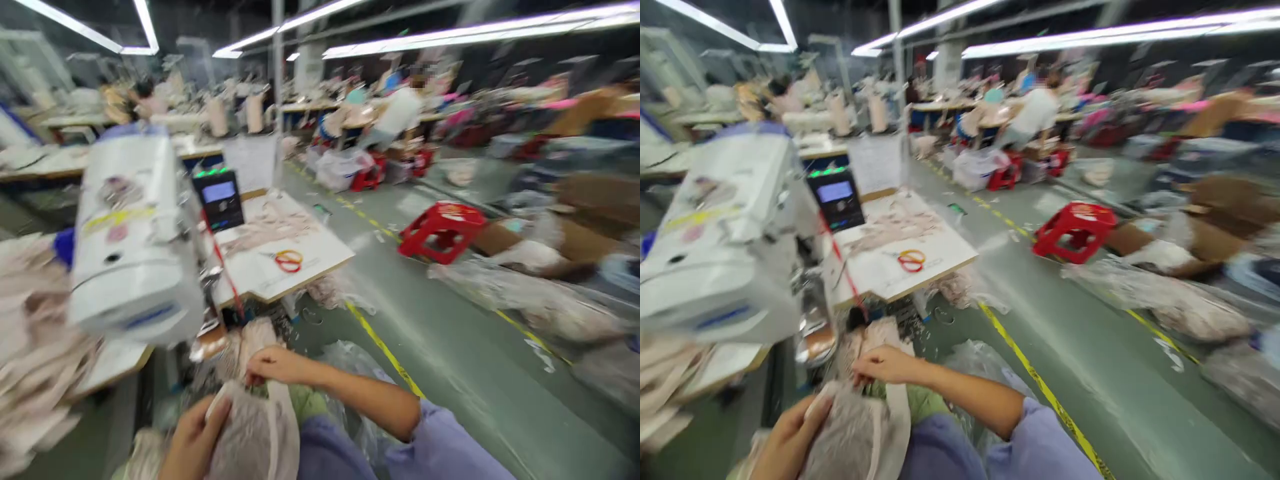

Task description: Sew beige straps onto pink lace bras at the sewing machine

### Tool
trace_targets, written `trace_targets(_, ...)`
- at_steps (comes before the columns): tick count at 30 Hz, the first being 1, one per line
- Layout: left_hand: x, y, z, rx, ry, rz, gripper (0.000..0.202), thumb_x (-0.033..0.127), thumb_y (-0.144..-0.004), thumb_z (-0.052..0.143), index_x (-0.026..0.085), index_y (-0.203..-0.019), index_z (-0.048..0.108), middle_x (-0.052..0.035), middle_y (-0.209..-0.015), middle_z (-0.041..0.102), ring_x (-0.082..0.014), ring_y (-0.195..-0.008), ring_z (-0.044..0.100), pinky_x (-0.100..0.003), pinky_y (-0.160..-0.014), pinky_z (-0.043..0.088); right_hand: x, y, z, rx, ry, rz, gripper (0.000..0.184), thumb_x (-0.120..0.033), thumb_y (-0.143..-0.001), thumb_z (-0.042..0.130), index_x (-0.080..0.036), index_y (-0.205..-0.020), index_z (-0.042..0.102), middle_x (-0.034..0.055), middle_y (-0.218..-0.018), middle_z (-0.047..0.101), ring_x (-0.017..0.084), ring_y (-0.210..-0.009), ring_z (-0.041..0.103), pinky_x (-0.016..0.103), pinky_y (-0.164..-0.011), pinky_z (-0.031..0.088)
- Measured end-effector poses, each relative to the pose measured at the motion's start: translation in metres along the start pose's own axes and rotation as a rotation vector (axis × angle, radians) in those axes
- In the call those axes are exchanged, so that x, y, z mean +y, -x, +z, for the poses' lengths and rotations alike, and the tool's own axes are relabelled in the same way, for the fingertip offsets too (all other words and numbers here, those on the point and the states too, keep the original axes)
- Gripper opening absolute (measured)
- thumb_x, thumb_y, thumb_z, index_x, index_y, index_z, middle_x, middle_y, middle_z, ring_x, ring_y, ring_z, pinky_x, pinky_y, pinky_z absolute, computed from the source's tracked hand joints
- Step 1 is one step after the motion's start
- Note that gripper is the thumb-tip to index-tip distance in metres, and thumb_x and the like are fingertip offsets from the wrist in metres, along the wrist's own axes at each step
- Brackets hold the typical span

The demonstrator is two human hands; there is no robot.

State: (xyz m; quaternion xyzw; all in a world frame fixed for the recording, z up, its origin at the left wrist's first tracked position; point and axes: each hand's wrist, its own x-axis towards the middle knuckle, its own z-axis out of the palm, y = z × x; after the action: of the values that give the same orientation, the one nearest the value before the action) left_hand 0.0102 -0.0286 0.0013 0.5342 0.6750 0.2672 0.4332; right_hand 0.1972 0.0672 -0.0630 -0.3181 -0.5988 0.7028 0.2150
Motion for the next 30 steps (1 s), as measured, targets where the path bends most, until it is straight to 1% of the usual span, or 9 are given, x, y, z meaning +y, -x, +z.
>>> trace_targets(4,-0.015,0.002,0.004,-0.147,0.136,-0.011,0.054,0.066,-0.088,0.048,0.016,-0.065,0.054,0.0009,-0.063,0.047,-0.0138,-0.064,0.042,-0.024,-0.059,0.037,0.022,-0.003,0.029,-0.215,-0.284,0.19,0.062,-0.076,-0.082,0.049,-0.017,-0.075,0.064,-0.0042,-0.055,0.05,0.01,-0.052,0.047,0.025,-0.059,0.045)
trace_targets(6,-0.019,0.0,0.006,-0.169,0.203,-0.021,0.051,0.061,-0.089,0.048,0.017,-0.064,0.05,0.003,-0.06,0.04,-0.0111,-0.059,0.036,-0.022,-0.054,0.03,0.023,-0.007,0.036,-0.117,-0.466,0.267,0.053,-0.07,-0.078,0.061,-0.017,-0.085,0.067,-0.0065,-0.054,0.047,0.008,-0.05,0.043,0.022,-0.056,0.043)
trace_targets(9,-0.022,0.0,0.006,-0.131,0.242,-0.023,0.046,0.054,-0.091,0.05,0.017,-0.064,0.046,0.0044,-0.06,0.037,-0.0093,-0.057,0.031,-0.022,-0.053,0.025,0.012,-0.01,0.026,0.213,-0.624,0.272,0.041,-0.05,-0.063,0.085,-0.016,-0.077,0.067,-0.0091,-0.049,0.043,0.004,-0.044,0.034,0.017,-0.045,0.031)
trace_targets(12,-0.023,0.001,0.0,-0.099,0.228,-0.007,0.044,0.05,-0.092,0.05,0.018,-0.063,0.043,0.0051,-0.06,0.033,-0.0089,-0.056,0.028,-0.022,-0.052,0.022,-0.002,-0.007,0.004,0.327,-0.582,0.182,0.037,-0.044,-0.059,0.089,-0.016,-0.072,0.069,-0.0048,-0.059,0.056,0.004,-0.05,0.043,0.016,-0.05,0.037)
trace_targets(15,-0.024,0.0,-0.006,-0.104,0.179,0.012,0.042,0.047,-0.093,0.049,0.017,-0.064,0.045,0.0048,-0.061,0.033,-0.0094,-0.058,0.03,-0.023,-0.053,0.023,-0.015,-0.002,-0.006,0.091,-0.414,0.188,0.035,-0.042,-0.065,0.086,-0.016,-0.086,0.075,0.0032,-0.087,0.069,0.012,-0.076,0.061,0.024,-0.071,0.049)
trace_targets(18,-0.022,-0.003,-0.007,-0.116,0.129,0.049,0.042,0.045,-0.095,0.047,0.017,-0.064,0.046,0.0041,-0.062,0.037,-0.01,-0.06,0.035,-0.023,-0.056,0.025,-0.025,0.001,0.003,-0.132,-0.212,0.15,0.031,-0.04,-0.076,0.079,-0.018,-0.096,0.076,0.0069,-0.11,0.069,0.019,-0.095,0.063,0.03,-0.084,0.05)
trace_targets(23,-0.021,-0.004,-0.007,-0.106,0.059,0.105,0.041,0.039,-0.095,0.049,0.018,-0.061,0.041,0.0054,-0.058,0.031,-0.0094,-0.056,0.031,-0.023,-0.054,0.023,-0.034,0.001,0.022,-0.084,-0.037,-0.033,0.023,-0.039,-0.087,0.069,-0.018,-0.09,0.078,0.0054,-0.09,0.072,0.017,-0.083,0.066,0.027,-0.075,0.05)
trace_targets(27,-0.02,-0.002,0.0,-0.027,0.12,0.246,0.027,0.035,-0.093,0.055,0.017,-0.073,0.056,-0.0027,-0.081,0.056,-0.0153,-0.077,0.053,-0.024,-0.067,0.039,-0.041,0.002,0.026,-0.01,-0.008,-0.168,0.017,-0.034,-0.088,0.068,-0.021,-0.09,0.079,0.0049,-0.091,0.073,0.017,-0.084,0.066,0.026,-0.074,0.05)
trace_targets(30,-0.022,0.001,0.017,0.096,0.16,0.295,0.021,0.036,-0.095,0.053,0.018,-0.088,0.062,-0.0066,-0.092,0.062,-0.0174,-0.084,0.057,-0.025,-0.071,0.045,-0.045,0.0,0.023,0.035,-0.122,-0.137,0.017,-0.035,-0.087,0.07,-0.019,-0.088,0.077,0.0039,-0.087,0.073,0.016,-0.08,0.065,0.026,-0.073,0.05)
